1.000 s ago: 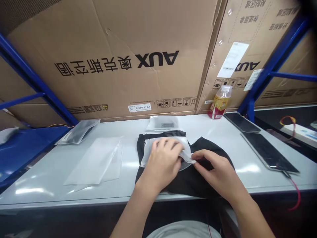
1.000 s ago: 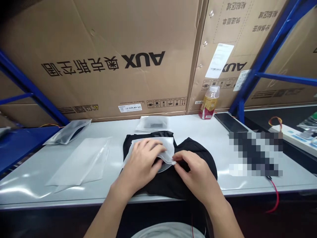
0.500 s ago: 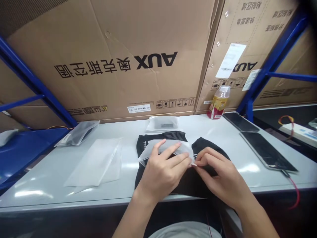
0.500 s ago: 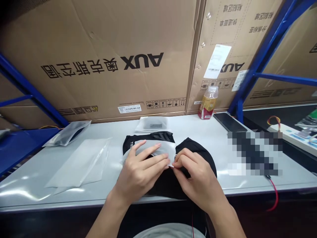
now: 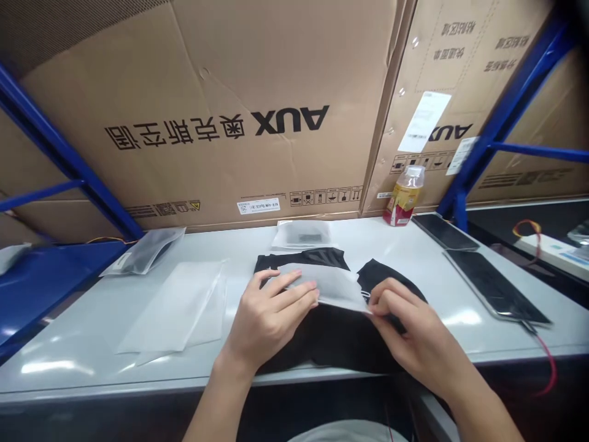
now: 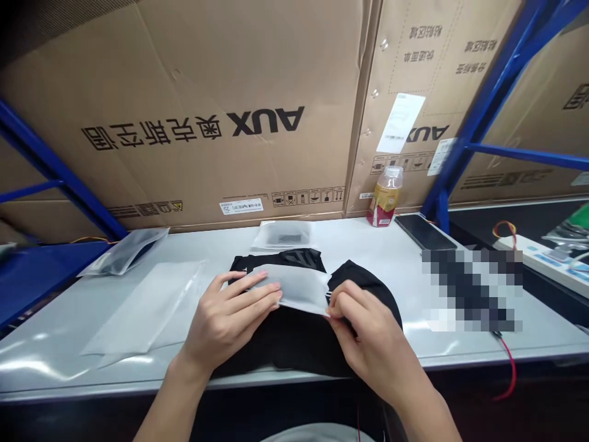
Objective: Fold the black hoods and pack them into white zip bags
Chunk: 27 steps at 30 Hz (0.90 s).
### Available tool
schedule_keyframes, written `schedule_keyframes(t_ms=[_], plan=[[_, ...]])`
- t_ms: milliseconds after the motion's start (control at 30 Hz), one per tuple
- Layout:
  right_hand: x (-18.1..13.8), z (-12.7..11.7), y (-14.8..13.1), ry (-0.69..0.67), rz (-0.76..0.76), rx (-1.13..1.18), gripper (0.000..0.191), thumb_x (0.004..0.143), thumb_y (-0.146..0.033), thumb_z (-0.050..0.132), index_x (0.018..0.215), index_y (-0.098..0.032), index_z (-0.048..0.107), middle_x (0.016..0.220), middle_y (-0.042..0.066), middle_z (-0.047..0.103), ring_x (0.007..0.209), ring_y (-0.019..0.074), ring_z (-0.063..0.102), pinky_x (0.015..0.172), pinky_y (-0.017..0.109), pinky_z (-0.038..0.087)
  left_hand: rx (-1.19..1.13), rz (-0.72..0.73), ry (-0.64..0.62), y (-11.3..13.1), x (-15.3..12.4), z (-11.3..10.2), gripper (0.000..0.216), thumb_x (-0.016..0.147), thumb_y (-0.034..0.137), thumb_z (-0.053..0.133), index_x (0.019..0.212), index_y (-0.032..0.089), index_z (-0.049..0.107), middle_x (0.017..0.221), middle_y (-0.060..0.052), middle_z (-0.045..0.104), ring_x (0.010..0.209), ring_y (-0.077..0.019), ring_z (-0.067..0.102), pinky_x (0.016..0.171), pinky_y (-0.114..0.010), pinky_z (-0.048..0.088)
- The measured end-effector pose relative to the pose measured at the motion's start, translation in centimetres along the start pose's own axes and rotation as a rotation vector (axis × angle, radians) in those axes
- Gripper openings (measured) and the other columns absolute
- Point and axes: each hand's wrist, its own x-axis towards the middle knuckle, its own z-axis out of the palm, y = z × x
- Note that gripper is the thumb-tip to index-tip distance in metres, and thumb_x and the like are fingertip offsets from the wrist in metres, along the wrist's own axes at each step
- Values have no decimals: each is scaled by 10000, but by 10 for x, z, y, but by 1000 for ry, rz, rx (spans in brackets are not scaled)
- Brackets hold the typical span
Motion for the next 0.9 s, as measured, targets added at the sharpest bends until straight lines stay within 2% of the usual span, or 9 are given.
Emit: schedule_keyframes(t_ms=[233, 467, 667, 900], plan=[[2, 2, -2, 43, 10, -10, 239, 1046, -128, 497, 884, -259, 379, 946, 14, 542, 781, 163, 546, 699, 309, 438, 49, 25, 22, -7, -8, -11, 240, 934, 65, 766, 1109, 226, 730, 1127, 39, 833, 1082, -239, 791, 954, -396, 490], [-1, 3, 1, 20, 15, 22, 248, 1047, -124, 497, 885, -259, 368, 956, 8, 532, 785, 150, 549, 707, 299, 445, 19, 21, 13, -13, -19, -13, 258, 942, 55, 754, 1141, 218, 734, 1146, 17, 829, 1107, -239, 783, 940, -400, 501], [-6, 6, 5, 21, 19, 8, 248, 1042, -121, 505, 888, -260, 369, 959, 8, 536, 777, 146, 555, 702, 295, 447, 77, 16, 38, -16, -27, -19, 245, 936, 39, 756, 1111, 209, 750, 1107, 0, 837, 1055, -243, 800, 943, -418, 496], [-11, 5, 13, 36, 6, -13, 260, 1046, -121, 493, 883, -268, 353, 957, 14, 544, 748, 147, 555, 646, 288, 438, 49, 24, 37, -18, -33, -24, 257, 932, 36, 758, 1114, 217, 746, 1070, -9, 844, 959, -206, 812, 908, -386, 490]])
